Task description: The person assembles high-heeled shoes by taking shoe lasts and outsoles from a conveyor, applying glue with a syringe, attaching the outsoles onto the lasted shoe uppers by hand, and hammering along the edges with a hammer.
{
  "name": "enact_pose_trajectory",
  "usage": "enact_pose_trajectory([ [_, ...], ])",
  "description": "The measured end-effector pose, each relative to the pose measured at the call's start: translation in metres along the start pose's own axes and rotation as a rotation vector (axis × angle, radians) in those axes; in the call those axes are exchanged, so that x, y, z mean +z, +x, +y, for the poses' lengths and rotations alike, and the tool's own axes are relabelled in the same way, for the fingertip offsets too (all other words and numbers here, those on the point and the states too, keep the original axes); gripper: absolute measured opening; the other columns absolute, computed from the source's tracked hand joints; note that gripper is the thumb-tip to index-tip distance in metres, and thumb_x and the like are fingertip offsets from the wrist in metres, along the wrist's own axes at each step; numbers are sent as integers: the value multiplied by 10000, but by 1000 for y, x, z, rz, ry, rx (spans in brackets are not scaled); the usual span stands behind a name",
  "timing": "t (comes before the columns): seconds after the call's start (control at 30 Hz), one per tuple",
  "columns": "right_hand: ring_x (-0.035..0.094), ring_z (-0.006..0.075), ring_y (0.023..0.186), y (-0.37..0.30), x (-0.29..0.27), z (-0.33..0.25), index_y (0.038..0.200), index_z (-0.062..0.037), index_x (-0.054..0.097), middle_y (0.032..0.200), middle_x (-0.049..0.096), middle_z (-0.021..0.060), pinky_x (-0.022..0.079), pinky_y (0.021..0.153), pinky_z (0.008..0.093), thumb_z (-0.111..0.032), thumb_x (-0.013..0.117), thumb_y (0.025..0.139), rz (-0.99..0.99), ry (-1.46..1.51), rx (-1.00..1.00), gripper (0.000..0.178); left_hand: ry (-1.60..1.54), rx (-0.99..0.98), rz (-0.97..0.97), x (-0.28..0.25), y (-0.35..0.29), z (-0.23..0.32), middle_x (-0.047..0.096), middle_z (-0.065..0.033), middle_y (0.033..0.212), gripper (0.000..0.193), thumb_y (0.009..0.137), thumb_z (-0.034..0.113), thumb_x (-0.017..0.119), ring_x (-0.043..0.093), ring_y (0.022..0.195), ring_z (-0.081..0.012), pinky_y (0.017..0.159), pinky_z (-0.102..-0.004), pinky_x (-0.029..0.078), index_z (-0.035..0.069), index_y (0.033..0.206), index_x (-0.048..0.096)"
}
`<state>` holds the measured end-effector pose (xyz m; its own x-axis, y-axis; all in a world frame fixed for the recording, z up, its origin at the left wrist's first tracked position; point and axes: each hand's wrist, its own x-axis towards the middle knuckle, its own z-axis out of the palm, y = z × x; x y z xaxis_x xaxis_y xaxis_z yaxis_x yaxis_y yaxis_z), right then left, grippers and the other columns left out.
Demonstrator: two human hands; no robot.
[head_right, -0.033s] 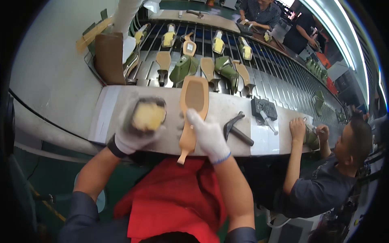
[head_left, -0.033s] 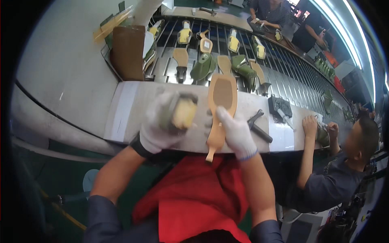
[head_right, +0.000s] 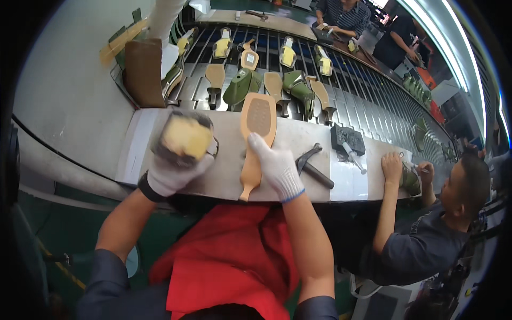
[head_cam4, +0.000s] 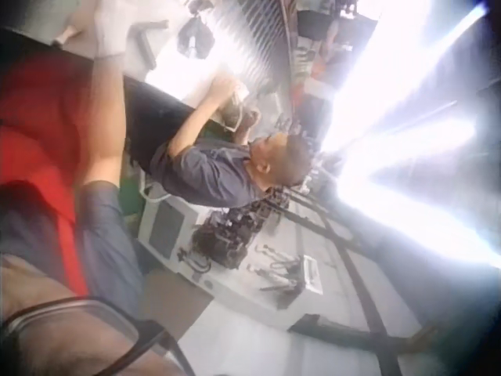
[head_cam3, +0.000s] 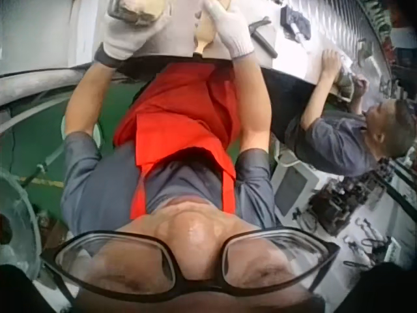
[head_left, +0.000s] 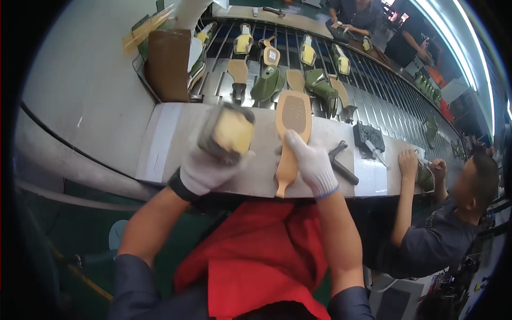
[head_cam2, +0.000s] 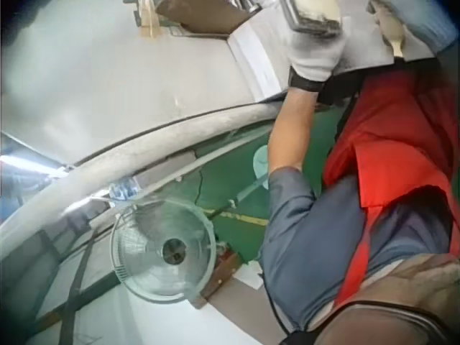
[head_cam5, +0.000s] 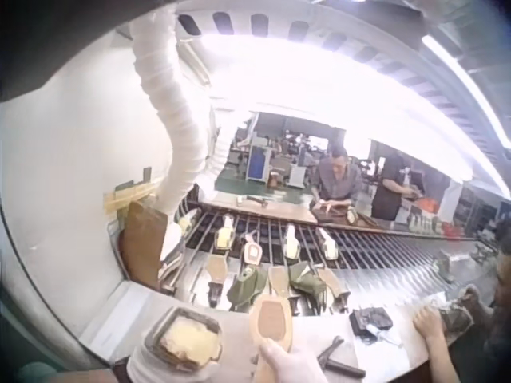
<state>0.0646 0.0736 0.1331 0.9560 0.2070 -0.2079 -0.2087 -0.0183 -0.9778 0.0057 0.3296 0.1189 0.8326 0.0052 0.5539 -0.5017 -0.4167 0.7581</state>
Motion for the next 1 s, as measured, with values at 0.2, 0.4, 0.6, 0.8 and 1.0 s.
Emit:
enact_pose_trajectory([
  [0.2, 742, 367, 1195, 27, -37, 28, 1464, 52, 604, 1338, 730, 252, 573, 1067, 479, -313, 704, 1053, 462, -626, -524, 558, -474, -91, 126, -21, 18, -12, 773, -102, 1240, 459, 922, 131, 813, 745, 1102, -194, 977, -343, 585, -40, 1326, 678],
  [0.4, 637, 113, 645, -16, 8, 54, 1071, 37, 754, 771, 704, 45, 494, 585, 280, -370, 580, 1166, 51, -30, -298, 452, -488, -100, 171, -9, 24, -7, 749, -137, 1307, 590, 962, 243, 795, 727, 1171, -230, 1053, -369, 551, -63, 1428, 604],
  [0.6, 444, 51, 469, -13, 24, 51, 839, -12, 712, 583, 548, -17, 331, 454, 257, -340, 696, 1115, 127, 115, -182, 429, -531, -125, 88, -11, 24, -1, 761, -146, 1277, 552, 950, 142, 788, 738, 1179, -222, 1043, -368, 580, -69, 1426, 603],
  [0.8, 456, 43, 501, -4, 19, 54, 864, -13, 720, 631, 590, -27, 349, 480, 258, -255, 749, 1061, 121, -77, -109, 314, -646, -173, 147, -15, 36, -12, 739, -146, 1305, 536, 968, 200, 703, 727, 1157, -228, 1041, -374, 565, -69, 1421, 607],
  [1.0, 738, 389, 1155, -33, 16, 69, 1185, 17, 702, 1324, 698, 314, 592, 977, 448, -53, 778, 960, 492, -934, -798, 248, -795, -260, 264, -17, 45, -34, 742, -162, 1276, 505, 1002, 244, 633, 729, 1149, -250, 1018, -382, 570, -65, 1402, 624],
])
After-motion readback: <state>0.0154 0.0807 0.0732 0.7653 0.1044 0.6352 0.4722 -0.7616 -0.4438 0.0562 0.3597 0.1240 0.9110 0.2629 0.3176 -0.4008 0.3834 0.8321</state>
